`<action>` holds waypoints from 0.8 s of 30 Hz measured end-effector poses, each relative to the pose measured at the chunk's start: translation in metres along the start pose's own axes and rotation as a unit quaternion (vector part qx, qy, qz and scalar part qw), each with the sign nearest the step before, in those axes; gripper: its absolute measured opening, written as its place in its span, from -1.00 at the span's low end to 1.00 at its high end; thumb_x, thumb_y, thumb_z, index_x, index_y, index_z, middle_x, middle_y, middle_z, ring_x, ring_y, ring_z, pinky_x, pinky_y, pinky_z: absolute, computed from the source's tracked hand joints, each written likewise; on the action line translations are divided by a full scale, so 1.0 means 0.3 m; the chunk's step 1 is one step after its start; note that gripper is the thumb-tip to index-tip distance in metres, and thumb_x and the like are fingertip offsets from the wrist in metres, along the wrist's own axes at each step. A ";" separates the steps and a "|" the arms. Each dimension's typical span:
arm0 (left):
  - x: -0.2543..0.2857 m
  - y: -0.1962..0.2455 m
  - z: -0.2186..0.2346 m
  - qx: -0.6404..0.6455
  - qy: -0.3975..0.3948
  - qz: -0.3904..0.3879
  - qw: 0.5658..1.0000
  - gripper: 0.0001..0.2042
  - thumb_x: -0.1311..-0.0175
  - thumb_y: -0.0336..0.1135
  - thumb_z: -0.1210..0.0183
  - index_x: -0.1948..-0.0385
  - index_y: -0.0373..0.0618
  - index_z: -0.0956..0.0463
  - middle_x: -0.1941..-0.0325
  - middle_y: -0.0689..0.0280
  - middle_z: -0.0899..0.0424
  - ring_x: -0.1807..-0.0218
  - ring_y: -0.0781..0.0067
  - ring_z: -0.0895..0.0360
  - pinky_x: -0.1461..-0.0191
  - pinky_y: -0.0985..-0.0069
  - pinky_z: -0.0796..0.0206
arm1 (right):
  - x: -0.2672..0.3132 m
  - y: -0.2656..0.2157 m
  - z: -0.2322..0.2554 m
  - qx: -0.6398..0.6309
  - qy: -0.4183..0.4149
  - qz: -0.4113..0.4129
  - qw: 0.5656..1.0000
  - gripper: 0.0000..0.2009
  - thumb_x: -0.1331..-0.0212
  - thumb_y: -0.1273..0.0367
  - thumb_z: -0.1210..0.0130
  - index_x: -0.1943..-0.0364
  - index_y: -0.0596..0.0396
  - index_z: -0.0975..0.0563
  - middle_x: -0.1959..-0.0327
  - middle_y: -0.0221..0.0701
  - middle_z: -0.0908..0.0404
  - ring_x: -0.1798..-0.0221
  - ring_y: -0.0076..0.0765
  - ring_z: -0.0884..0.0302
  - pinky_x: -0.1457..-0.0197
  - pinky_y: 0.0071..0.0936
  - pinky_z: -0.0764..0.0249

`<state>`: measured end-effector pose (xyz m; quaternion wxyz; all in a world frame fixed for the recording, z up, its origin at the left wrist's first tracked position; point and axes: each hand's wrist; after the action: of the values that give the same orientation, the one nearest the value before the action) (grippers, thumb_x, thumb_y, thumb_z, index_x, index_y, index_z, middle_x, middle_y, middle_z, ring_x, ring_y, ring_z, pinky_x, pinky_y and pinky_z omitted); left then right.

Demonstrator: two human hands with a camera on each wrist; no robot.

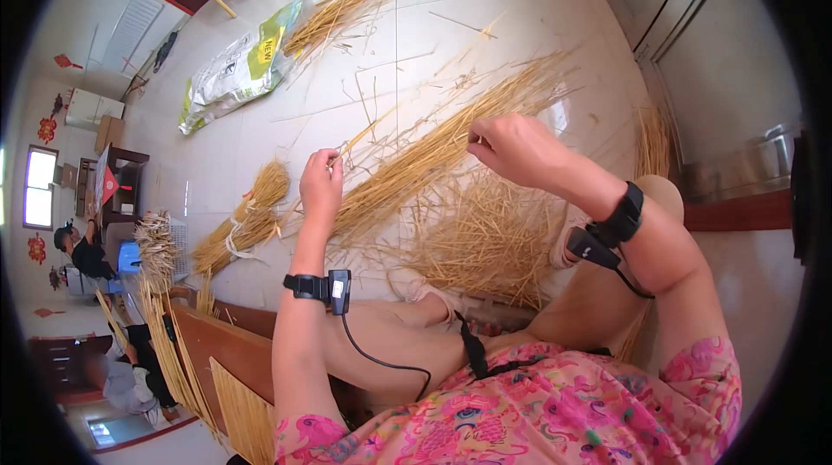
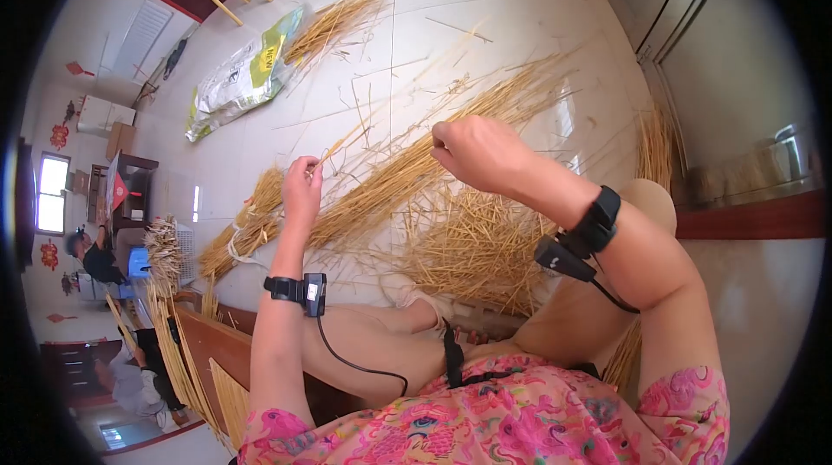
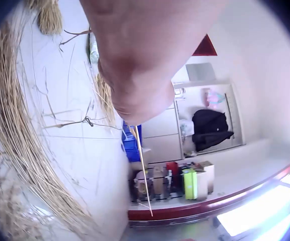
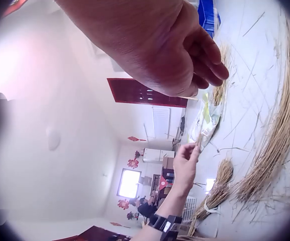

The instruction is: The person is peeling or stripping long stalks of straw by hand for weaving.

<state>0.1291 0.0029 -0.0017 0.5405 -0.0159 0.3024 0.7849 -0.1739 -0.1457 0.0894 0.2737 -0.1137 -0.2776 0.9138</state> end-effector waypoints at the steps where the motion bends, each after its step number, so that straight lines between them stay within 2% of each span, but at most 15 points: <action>1: 0.003 0.030 0.018 0.046 0.004 0.029 0.999 -0.90 -0.11 -0.47 -0.15 0.34 -0.16 -0.48 0.37 0.21 -0.53 0.40 0.31 -0.48 0.32 0.46 -0.34 | -0.007 0.008 -0.013 -0.034 0.003 0.011 0.999 -0.83 -0.09 0.35 -0.08 0.41 0.21 -0.51 0.49 -0.13 -0.58 0.42 -0.03 -0.56 0.36 -0.24 -0.47; 3: 0.019 0.091 0.035 0.142 0.007 0.089 0.986 -0.91 -0.10 -0.48 -0.17 0.35 -0.17 -0.52 0.40 0.28 -0.53 0.45 0.49 -0.44 0.35 0.58 -0.32 | -0.021 0.022 -0.040 -0.099 0.006 0.028 0.995 -0.80 -0.12 0.34 -0.09 0.33 0.23 -0.52 0.48 -0.16 -0.60 0.44 -0.14 -0.59 0.38 -0.34 -0.49; 5: 0.042 0.164 0.013 0.202 0.005 0.062 0.977 -0.91 -0.12 -0.50 -0.18 0.34 -0.18 -0.51 0.45 0.39 -0.51 0.46 0.66 -0.36 0.35 0.69 -0.26 | -0.033 0.011 -0.052 -0.279 -0.057 -0.086 0.955 -0.78 -0.19 0.31 -0.07 0.28 0.23 -0.51 0.45 -0.26 -0.61 0.43 -0.35 -0.58 0.39 -0.46 -0.47; 6: 0.058 0.202 -0.003 0.234 0.003 0.052 0.971 -0.91 -0.13 -0.50 -0.18 0.33 -0.18 -0.51 0.47 0.44 -0.50 0.47 0.75 -0.32 0.36 0.75 -0.23 | -0.037 0.007 -0.062 -0.364 -0.089 -0.144 0.916 -0.76 -0.22 0.29 -0.06 0.25 0.23 -0.50 0.44 -0.31 -0.62 0.42 -0.45 -0.57 0.39 -0.53 -0.46; 7: 0.065 0.245 -0.013 0.252 -0.009 0.035 0.967 -0.90 -0.09 -0.52 -0.20 0.35 -0.21 -0.51 0.45 0.41 -0.50 0.46 0.72 -0.35 0.35 0.74 -0.24 | -0.033 0.010 -0.073 -0.422 -0.078 -0.155 0.890 -0.75 -0.26 0.28 -0.03 0.19 0.23 -0.46 0.37 -0.34 -0.60 0.37 -0.56 -0.55 0.36 -0.63 -0.45; 11: 0.091 0.375 -0.065 0.279 -0.022 -0.006 0.960 -0.93 -0.06 -0.52 -0.20 0.44 -0.23 -0.51 0.43 0.35 -0.48 0.48 0.61 -0.39 0.37 0.68 -0.27 | -0.029 0.043 -0.122 -0.527 0.032 -0.190 0.828 -0.81 -0.28 0.33 0.00 0.23 0.19 -0.46 0.38 -0.38 -0.58 0.40 -0.55 -0.54 0.36 -0.61 -0.45; 14: 0.103 0.390 -0.110 0.312 -0.077 0.027 0.947 -0.92 -0.09 -0.49 -0.21 0.40 -0.24 -0.53 0.47 0.38 -0.50 0.46 0.65 -0.39 0.37 0.68 -0.27 | -0.017 0.061 -0.126 -0.531 0.061 -0.190 0.824 -0.84 -0.28 0.35 0.00 0.25 0.18 -0.46 0.39 -0.38 -0.57 0.39 -0.55 -0.54 0.36 -0.61 -0.45; 17: 0.115 0.387 -0.150 0.437 -0.182 0.149 0.868 -0.88 -0.15 -0.40 -0.21 0.36 -0.25 -0.56 0.48 0.42 -0.55 0.43 0.70 -0.39 0.36 0.67 -0.27 | 0.007 0.071 -0.133 -0.515 0.040 -0.159 0.842 -0.85 -0.28 0.37 0.00 0.25 0.18 -0.46 0.38 -0.38 -0.57 0.37 -0.54 -0.54 0.34 -0.62 -0.45; 23: 0.063 0.406 -0.136 0.485 -0.311 0.163 0.801 -0.83 -0.22 -0.32 -0.16 0.34 -0.26 -0.60 0.40 0.34 -0.62 0.34 0.66 -0.45 0.20 0.67 -0.31 | 0.038 0.031 -0.145 -0.501 -0.018 -0.154 0.851 -0.89 -0.28 0.44 0.03 0.24 0.23 -0.44 0.42 -0.38 -0.57 0.39 -0.58 -0.53 0.31 -0.63 -0.46; 24: 0.064 0.405 -0.142 0.504 -0.309 0.174 0.787 -0.82 -0.23 -0.31 -0.16 0.33 -0.27 -0.59 0.38 0.33 -0.63 0.33 0.66 -0.46 0.20 0.67 -0.32 | 0.041 0.030 -0.150 -0.494 -0.023 -0.156 0.855 -0.89 -0.28 0.45 0.03 0.24 0.23 -0.44 0.41 -0.38 -0.58 0.38 -0.58 -0.53 0.31 -0.63 -0.46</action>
<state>0.0040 -0.0302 0.0124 0.3905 0.5550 0.4700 0.5644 -0.1718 -0.1251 0.0465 0.3142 -0.1676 -0.7126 0.6045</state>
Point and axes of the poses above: each hand's wrist, its own x-axis away from the middle knuckle, its own z-axis out of the back of the hand, y = z × x
